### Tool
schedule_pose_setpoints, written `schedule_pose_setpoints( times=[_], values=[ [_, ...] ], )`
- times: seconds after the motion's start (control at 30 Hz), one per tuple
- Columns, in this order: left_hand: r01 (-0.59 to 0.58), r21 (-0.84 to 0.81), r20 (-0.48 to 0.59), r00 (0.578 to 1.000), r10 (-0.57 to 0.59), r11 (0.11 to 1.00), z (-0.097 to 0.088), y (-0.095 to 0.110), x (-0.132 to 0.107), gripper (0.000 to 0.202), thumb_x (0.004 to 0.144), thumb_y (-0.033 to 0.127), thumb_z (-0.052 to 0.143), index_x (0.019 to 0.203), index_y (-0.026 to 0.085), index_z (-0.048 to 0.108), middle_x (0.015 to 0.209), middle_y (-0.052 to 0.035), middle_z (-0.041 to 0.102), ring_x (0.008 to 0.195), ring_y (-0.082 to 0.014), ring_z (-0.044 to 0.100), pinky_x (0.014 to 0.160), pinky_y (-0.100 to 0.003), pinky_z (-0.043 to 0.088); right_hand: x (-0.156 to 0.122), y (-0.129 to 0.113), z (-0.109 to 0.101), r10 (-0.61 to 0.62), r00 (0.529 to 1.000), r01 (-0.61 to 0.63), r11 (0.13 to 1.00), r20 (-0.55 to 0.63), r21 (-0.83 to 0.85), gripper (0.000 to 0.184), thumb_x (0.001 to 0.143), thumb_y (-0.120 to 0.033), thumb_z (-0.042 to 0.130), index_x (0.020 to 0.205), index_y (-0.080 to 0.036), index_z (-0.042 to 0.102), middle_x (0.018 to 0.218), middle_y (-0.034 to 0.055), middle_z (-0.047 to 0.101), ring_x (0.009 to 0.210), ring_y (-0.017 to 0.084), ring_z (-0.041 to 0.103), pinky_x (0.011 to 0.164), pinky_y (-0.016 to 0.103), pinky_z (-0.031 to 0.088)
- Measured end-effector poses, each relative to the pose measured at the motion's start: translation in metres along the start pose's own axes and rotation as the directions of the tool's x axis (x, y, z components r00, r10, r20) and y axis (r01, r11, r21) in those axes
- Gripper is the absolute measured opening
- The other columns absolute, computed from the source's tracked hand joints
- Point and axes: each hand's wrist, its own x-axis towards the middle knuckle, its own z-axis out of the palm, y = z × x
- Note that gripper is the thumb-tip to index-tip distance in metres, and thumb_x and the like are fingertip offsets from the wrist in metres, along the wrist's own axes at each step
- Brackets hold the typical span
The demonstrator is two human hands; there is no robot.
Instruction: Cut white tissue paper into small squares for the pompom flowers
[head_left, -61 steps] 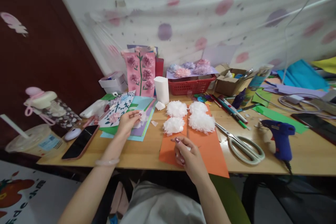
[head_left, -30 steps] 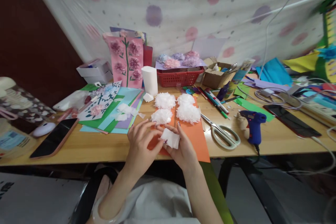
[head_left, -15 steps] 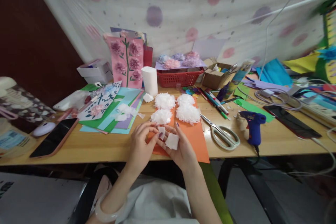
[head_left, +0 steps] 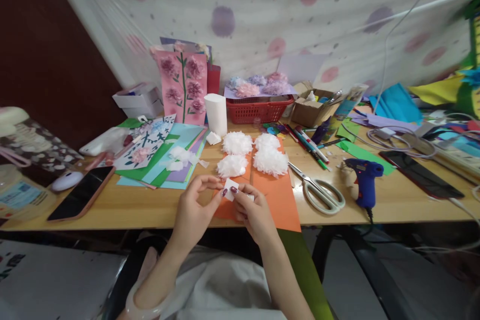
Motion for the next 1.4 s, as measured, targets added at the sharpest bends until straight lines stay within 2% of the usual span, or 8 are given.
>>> schedule_pose_setpoints(
  times=[0.13,0.3,0.43,0.63,0.9,1.03,1.2,1.4],
  values=[
    [0.184,-0.199,0.030,0.983,-0.182,0.962,-0.005,0.000,0.003,0.031,0.072,0.028,0.078,0.098,0.022,0.062,0.084,-0.0022,0.075,0.088,-0.0208,0.072,0.087,-0.035,0.052,0.000,0.001,-0.001,-0.007,1.000,0.007,0.999,0.006,-0.042,0.041,0.064,-0.049,0.085,0.073,-0.019,0.059,0.051,-0.0123,0.029,0.046,0.004,0.017,0.041,0.018,0.013],
    [0.240,-0.270,0.169,0.965,-0.200,0.933,-0.005,-0.002,0.006,0.021,0.072,0.031,0.079,0.088,0.019,0.071,0.090,-0.0065,0.076,0.087,-0.0210,0.071,0.079,-0.032,0.055,-0.001,0.003,-0.004,-0.030,0.999,0.032,0.994,0.021,-0.102,0.037,0.067,-0.048,0.085,0.074,-0.018,0.064,0.053,-0.0109,0.032,0.046,0.005,0.020,0.041,0.018,0.018],
    [0.173,-0.257,0.151,0.979,-0.137,0.951,-0.004,-0.005,0.007,0.011,0.072,0.028,0.080,0.071,0.020,0.072,0.082,-0.0029,0.074,0.084,-0.0182,0.069,0.082,-0.028,0.052,-0.002,0.003,-0.004,-0.045,0.999,0.047,0.993,0.028,-0.107,0.037,0.069,-0.050,0.083,0.080,-0.020,0.063,0.055,-0.0111,0.032,0.047,0.005,0.020,0.041,0.018,0.018],
    [0.031,-0.207,0.067,0.998,-0.017,0.978,-0.008,-0.009,0.005,0.011,0.074,0.021,0.080,0.071,0.023,0.070,0.077,0.0018,0.072,0.080,-0.0153,0.068,0.083,-0.026,0.051,-0.002,0.000,-0.003,-0.026,0.996,0.035,0.994,0.086,-0.100,0.042,0.075,-0.059,0.076,0.076,-0.021,0.057,0.055,-0.0112,0.028,0.047,0.005,0.017,0.041,0.018,0.013],
    [-0.200,-0.077,0.018,0.979,0.202,0.977,-0.008,-0.009,0.001,0.014,0.080,0.014,0.076,0.074,0.023,0.067,0.081,0.0016,0.074,0.083,-0.0158,0.071,0.089,-0.031,0.054,-0.003,0.000,-0.004,-0.016,0.996,0.024,0.997,0.092,-0.079,0.032,0.079,-0.050,0.072,0.087,-0.022,0.058,0.057,-0.0112,0.031,0.047,0.006,0.018,0.041,0.018,0.011],
    [-0.385,0.000,-0.025,0.923,0.385,0.923,-0.011,-0.006,0.000,0.018,0.081,0.008,0.075,0.076,0.023,0.064,0.082,0.0018,0.074,0.081,-0.0145,0.070,0.096,-0.036,0.055,-0.003,-0.001,-0.006,0.016,0.990,-0.010,0.999,0.138,-0.045,0.029,0.082,-0.049,0.064,0.081,-0.023,0.052,0.056,-0.0114,0.032,0.044,0.005,0.015,0.040,0.019,0.010],
    [-0.611,0.159,-0.034,0.782,0.623,0.776,-0.014,-0.002,-0.002,0.023,0.079,0.001,0.074,0.080,0.022,0.064,0.081,0.0020,0.073,0.077,-0.0134,0.071,0.101,-0.043,0.055,-0.004,-0.005,-0.008,0.100,0.964,-0.090,0.995,0.248,-0.053,0.035,0.080,-0.050,0.061,0.068,-0.019,0.052,0.054,-0.0108,0.027,0.043,0.004,0.013,0.041,0.021,0.009],
    [-0.706,0.241,0.034,0.692,0.721,0.666,-0.012,-0.001,-0.004,0.018,0.083,0.006,0.073,0.083,0.021,0.064,0.082,0.0012,0.076,0.075,-0.0141,0.074,0.106,-0.051,0.052,-0.005,-0.005,-0.009,0.106,0.960,-0.098,0.994,0.261,-0.044,0.038,0.077,-0.044,0.065,0.060,-0.022,0.039,0.053,-0.0106,0.026,0.045,0.005,0.014,0.042,0.021,0.010]
  ],
)
